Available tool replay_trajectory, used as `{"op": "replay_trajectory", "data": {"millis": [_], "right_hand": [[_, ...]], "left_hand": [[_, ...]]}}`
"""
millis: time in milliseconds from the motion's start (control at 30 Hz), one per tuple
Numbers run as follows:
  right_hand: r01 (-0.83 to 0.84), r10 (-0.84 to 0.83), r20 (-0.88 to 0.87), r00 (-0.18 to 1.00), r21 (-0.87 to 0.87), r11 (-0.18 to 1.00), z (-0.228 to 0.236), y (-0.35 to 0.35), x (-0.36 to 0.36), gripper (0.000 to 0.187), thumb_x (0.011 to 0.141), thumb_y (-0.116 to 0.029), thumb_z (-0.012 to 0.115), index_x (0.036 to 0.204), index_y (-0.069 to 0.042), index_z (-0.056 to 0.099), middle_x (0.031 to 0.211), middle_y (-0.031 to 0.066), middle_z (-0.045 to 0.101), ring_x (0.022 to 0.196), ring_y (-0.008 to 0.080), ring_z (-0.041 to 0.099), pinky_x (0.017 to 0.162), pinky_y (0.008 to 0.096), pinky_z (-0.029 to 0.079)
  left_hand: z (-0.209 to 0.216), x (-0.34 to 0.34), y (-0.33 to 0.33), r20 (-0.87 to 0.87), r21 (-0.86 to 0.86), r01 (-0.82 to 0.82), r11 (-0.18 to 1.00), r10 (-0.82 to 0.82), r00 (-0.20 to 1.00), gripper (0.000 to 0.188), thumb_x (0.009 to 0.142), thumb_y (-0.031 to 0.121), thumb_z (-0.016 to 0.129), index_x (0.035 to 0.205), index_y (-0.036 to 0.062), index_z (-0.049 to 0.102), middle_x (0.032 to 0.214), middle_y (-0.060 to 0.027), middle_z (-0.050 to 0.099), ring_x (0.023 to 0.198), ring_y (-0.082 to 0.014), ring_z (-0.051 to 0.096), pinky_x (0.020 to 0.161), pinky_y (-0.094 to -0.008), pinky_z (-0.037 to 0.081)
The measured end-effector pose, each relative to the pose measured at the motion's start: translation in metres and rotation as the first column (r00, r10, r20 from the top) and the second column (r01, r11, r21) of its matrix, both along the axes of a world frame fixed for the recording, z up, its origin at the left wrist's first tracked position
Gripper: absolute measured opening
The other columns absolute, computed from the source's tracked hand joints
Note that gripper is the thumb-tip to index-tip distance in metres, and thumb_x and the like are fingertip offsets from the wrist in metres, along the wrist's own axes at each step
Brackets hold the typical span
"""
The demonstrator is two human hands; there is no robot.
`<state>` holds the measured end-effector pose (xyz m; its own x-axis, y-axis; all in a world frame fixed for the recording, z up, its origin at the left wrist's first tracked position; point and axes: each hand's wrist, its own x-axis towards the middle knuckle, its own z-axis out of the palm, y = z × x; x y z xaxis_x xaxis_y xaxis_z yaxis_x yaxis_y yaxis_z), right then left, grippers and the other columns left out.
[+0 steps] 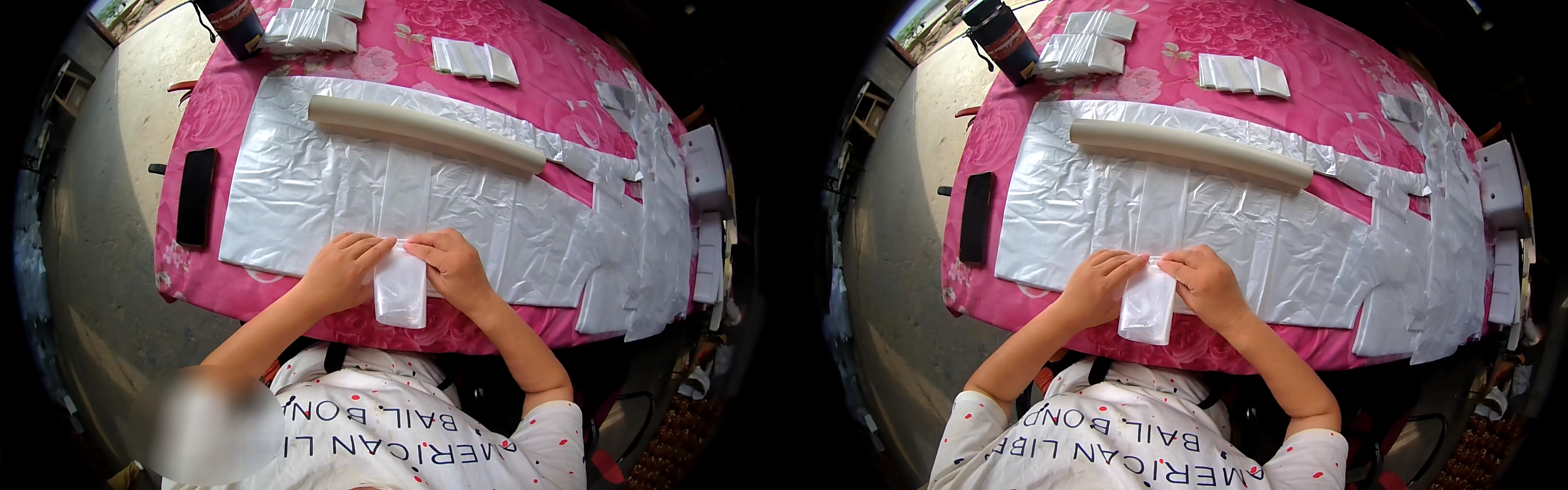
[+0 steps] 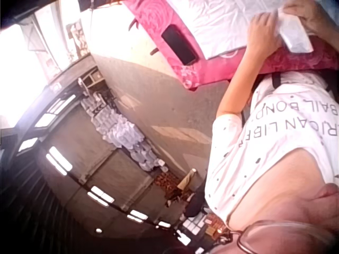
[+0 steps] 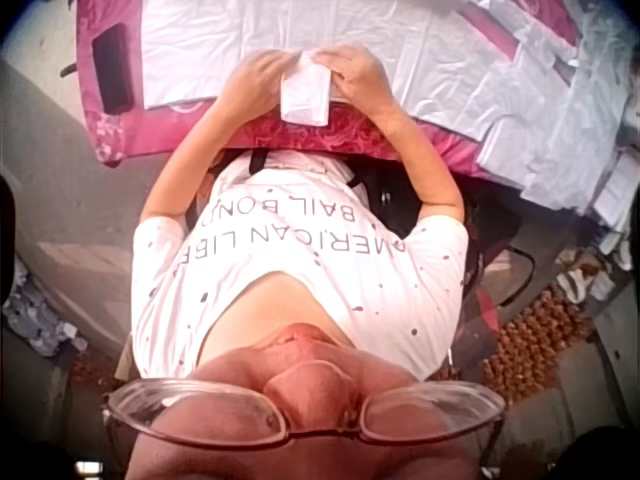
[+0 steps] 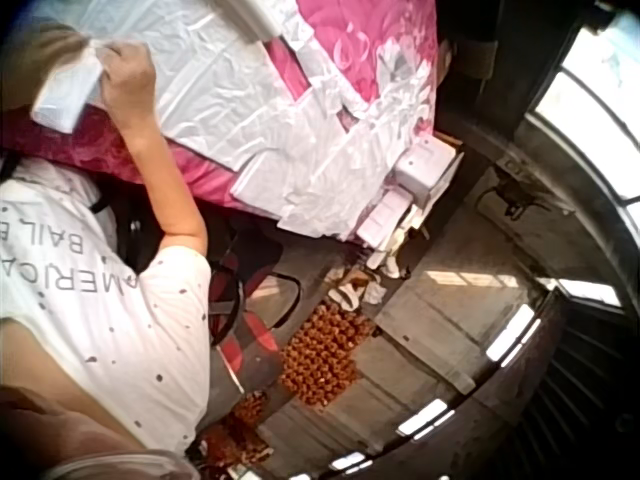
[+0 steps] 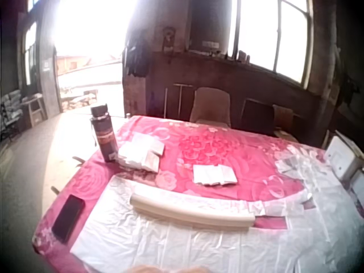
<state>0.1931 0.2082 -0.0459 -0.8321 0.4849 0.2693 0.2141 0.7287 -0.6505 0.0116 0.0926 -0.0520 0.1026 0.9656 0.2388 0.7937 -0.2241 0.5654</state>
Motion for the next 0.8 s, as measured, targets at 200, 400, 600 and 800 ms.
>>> {"op": "replay_trajectory", "data": {"millis": [200, 400, 600, 800], "right_hand": [[0.328, -0.261, 0.203, 0.944, -0.464, 0.823, 0.007, 0.014, -0.02, 0.014, 0.081, -0.014, 0.062, 0.084, -0.001, 0.067, 0.072, 0.0088, 0.066, 0.059, 0.016, 0.062, 0.056, 0.0284, 0.049], [0.475, -0.171, 0.47, 0.866, -0.663, 0.578, 0.015, 0.04, -0.034, 0.024, 0.084, -0.02, 0.062, 0.078, 0.003, 0.064, 0.062, 0.0064, 0.062, 0.052, 0.0114, 0.061, 0.05, 0.0253, 0.046], [0.479, -0.162, 0.481, 0.861, -0.663, 0.575, 0.017, 0.038, -0.032, 0.022, 0.079, -0.019, 0.067, 0.084, 0.002, 0.061, 0.069, 0.0068, 0.063, 0.061, 0.0143, 0.064, 0.057, 0.0298, 0.049], [0.19, -0.207, 0.005, 0.978, 0.376, 0.907, -0.001, 0.023, -0.014, 0.055, 0.067, -0.014, 0.073, 0.117, -0.001, 0.052, 0.114, 0.0144, 0.057, 0.111, 0.0265, 0.052, 0.091, 0.0398, 0.043]], "left_hand": [[0.008, 0.004, 0.017, 0.302, -0.219, -0.246, 0.944, 0.305, 0.903, 0.06, 0.073, 0.006, 0.063, 0.129, 0.0028, 0.042, 0.113, -0.0161, 0.058, 0.098, -0.0317, 0.056, 0.083, -0.038, 0.045], [-0.003, 0.022, 0.015, -0.224, -0.068, -0.063, 0.996, 0.046, 0.974, 0.074, 0.08, 0.03, 0.06, 0.136, -0.0055, 0.027, 0.143, -0.0199, 0.027, 0.134, -0.0321, 0.025, 0.109, -0.0422, 0.02], [-0.01, 0.035, 0.015, -0.276, -0.105, -0.151, 0.983, 0.117, 0.954, 0.075, 0.083, 0.037, 0.054, 0.136, -0.0073, 0.026, 0.145, -0.0209, 0.024, 0.136, -0.0315, 0.021, 0.11, -0.0423, 0.016], [-0.011, 0.026, 0.026, -0.186, -0.013, -0.173, 0.985, 0.167, 0.968, 0.066, 0.076, 0.024, 0.062, 0.129, -0.0059, 0.038, 0.135, -0.0198, 0.04, 0.126, -0.0311, 0.038, 0.104, -0.0414, 0.028]]}}
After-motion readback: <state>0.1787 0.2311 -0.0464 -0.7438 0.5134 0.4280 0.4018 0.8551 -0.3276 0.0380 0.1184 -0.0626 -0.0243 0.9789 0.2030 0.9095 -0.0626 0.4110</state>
